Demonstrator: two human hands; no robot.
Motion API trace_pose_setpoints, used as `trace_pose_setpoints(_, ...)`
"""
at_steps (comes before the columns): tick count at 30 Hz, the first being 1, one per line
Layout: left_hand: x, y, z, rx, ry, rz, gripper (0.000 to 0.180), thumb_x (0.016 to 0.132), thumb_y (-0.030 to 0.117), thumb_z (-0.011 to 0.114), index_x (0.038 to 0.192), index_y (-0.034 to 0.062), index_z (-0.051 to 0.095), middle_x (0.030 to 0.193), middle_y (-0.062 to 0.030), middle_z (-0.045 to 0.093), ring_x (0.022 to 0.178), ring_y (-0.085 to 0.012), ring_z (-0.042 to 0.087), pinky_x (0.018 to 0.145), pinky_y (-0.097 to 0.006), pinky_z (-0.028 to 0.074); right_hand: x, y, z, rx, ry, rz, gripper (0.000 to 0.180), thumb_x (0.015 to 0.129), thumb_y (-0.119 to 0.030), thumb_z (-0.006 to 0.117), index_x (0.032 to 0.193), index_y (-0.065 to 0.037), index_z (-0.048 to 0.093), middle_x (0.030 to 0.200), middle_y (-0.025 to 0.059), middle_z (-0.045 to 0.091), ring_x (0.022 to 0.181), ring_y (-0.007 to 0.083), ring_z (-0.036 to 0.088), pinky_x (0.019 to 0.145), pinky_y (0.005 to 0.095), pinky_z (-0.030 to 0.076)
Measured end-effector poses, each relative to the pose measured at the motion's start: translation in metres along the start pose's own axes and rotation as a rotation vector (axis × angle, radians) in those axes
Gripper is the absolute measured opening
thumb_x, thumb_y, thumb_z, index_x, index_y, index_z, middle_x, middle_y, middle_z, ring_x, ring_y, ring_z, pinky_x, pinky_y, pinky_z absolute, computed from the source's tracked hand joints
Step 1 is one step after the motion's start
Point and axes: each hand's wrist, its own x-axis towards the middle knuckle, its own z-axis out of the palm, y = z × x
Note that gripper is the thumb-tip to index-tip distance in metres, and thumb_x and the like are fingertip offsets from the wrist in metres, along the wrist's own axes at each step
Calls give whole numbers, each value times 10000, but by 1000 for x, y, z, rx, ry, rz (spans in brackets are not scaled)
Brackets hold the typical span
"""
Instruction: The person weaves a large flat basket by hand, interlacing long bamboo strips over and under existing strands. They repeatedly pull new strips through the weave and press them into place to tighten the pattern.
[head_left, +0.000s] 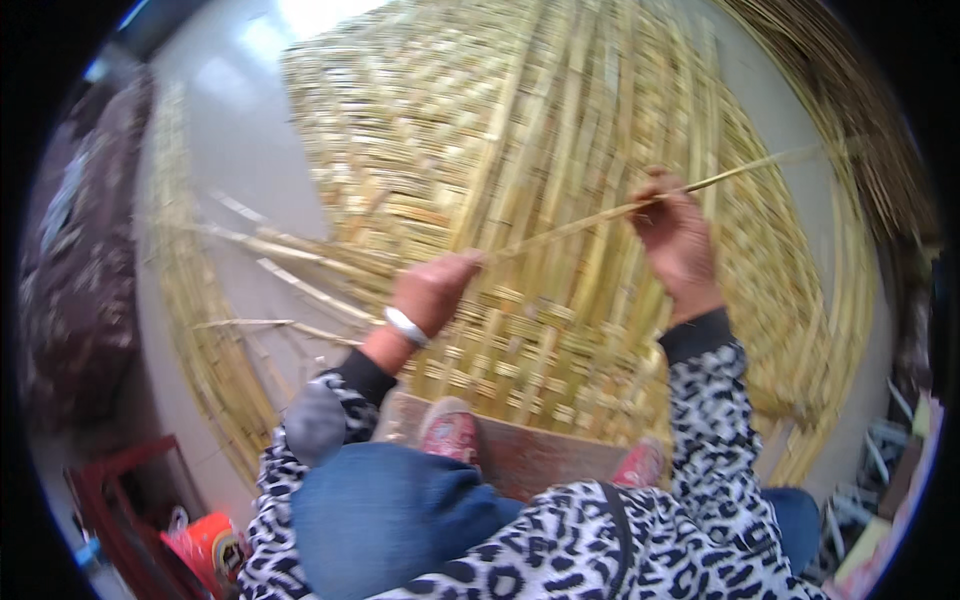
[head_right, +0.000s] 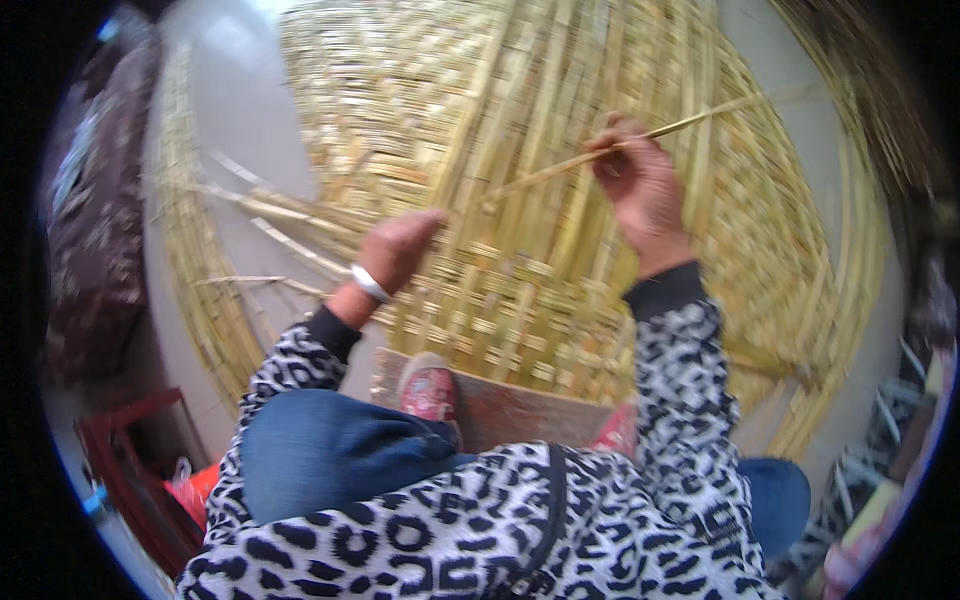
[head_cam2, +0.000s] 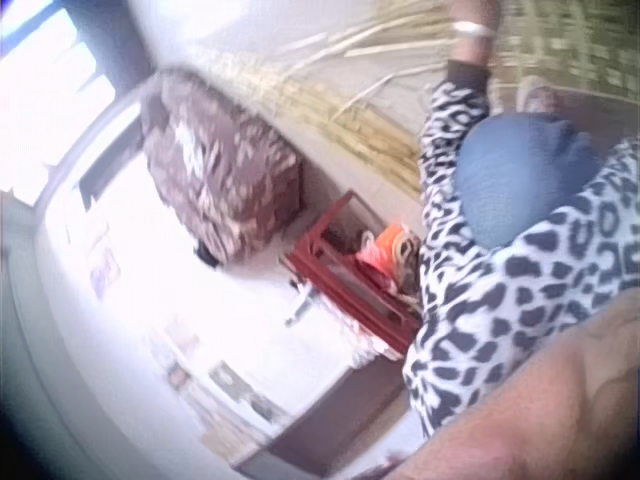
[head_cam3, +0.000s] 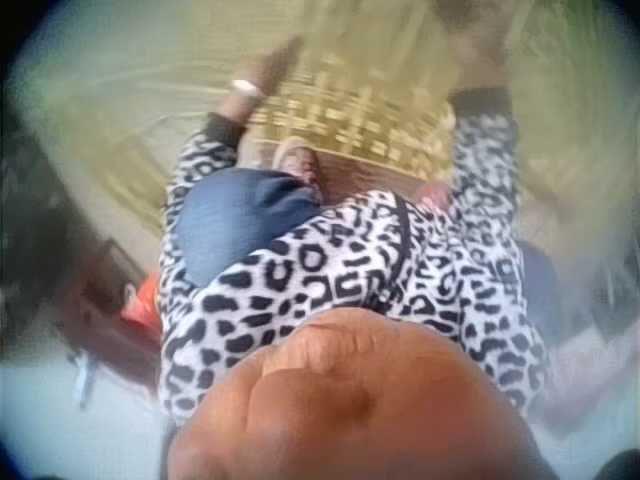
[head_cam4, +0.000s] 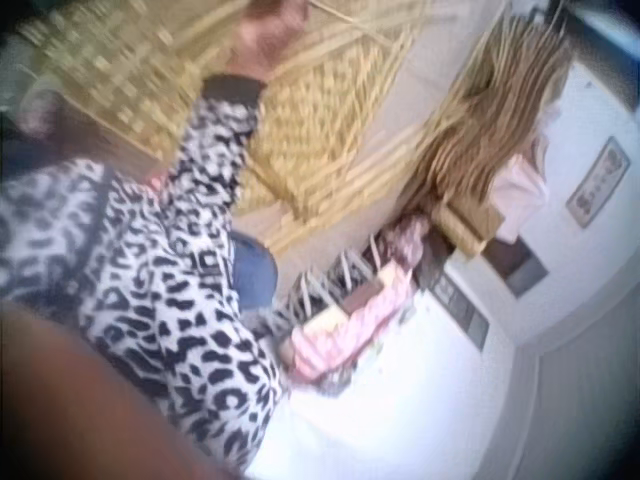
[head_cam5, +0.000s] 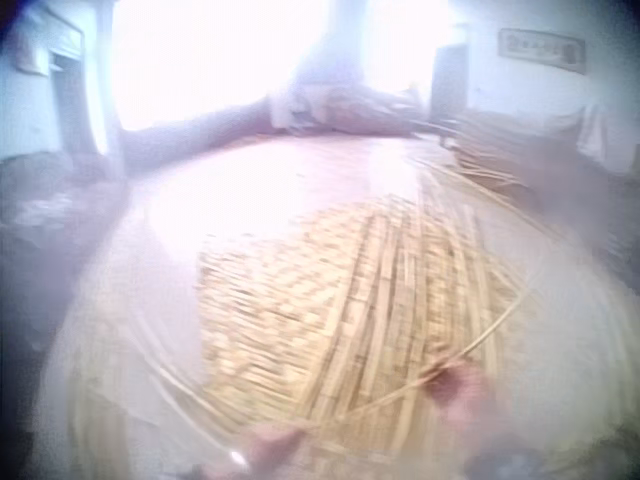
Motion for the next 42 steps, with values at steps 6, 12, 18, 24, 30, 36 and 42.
trace_pose_setpoints(6,3,-10,21,-110,-189,-199,123,908,217,661,953,107,693,853,-105,649,772,-329,637,678,-434,514,-53,86,-54,69,419,312,229,961,-267,654,1024,-48,666,953,103,723,845,189,697,743,324,598)
trace_pose_setpoints(12,-7,-11,37,-88,-243,-141,111,880,189,681,897,79,680,859,-91,651,819,-307,625,744,-405,509,-64,92,-45,-953,104,621,378,1032,-381,491,1021,-39,652,846,87,703,779,171,685,715,330,569)
trace_pose_setpoints(18,-15,-24,17,64,-150,74,107,892,117,649,995,93,631,945,-68,645,887,-250,607,803,-375,469,-35,73,-40,-1913,-266,-214,389,1000,-411,524,1148,-86,678,886,63,717,839,231,672,825,418,531)
trace_pose_setpoints(24,-18,-40,-7,470,150,-108,271,841,124,718,1105,133,657,1209,-61,605,1167,-272,537,995,-400,395,-32,66,-38,-1544,-350,355,351,987,-410,551,984,-107,729,846,87,708,781,250,655,730,399,506)
trace_pose_setpoints(30,-47,19,37,-786,149,-803,243,917,155,716,1109,28,638,952,-57,675,801,-149,636,741,-260,511,-32,96,-1,-1383,-319,283,335,970,-355,615,916,-35,695,680,47,590,631,156,549,612,339,451)
trace_pose_setpoints(36,-52,26,51,-1572,142,-1153,236,961,150,654,1154,15,640,995,-91,708,881,-172,707,750,-279,584,-46,125,16,-911,-263,755,311,977,-355,624,901,-58,675,676,-7,599,564,88,531,510,259,434)
trace_pose_setpoints(42,-61,23,60,-1564,129,-1341,174,969,164,642,1099,51,621,943,-59,703,808,-159,712,663,-262,576,-62,154,10,-871,-256,708,333,1000,-387,584,872,-82,620,677,-28,575,546,48,504,482,201,410)
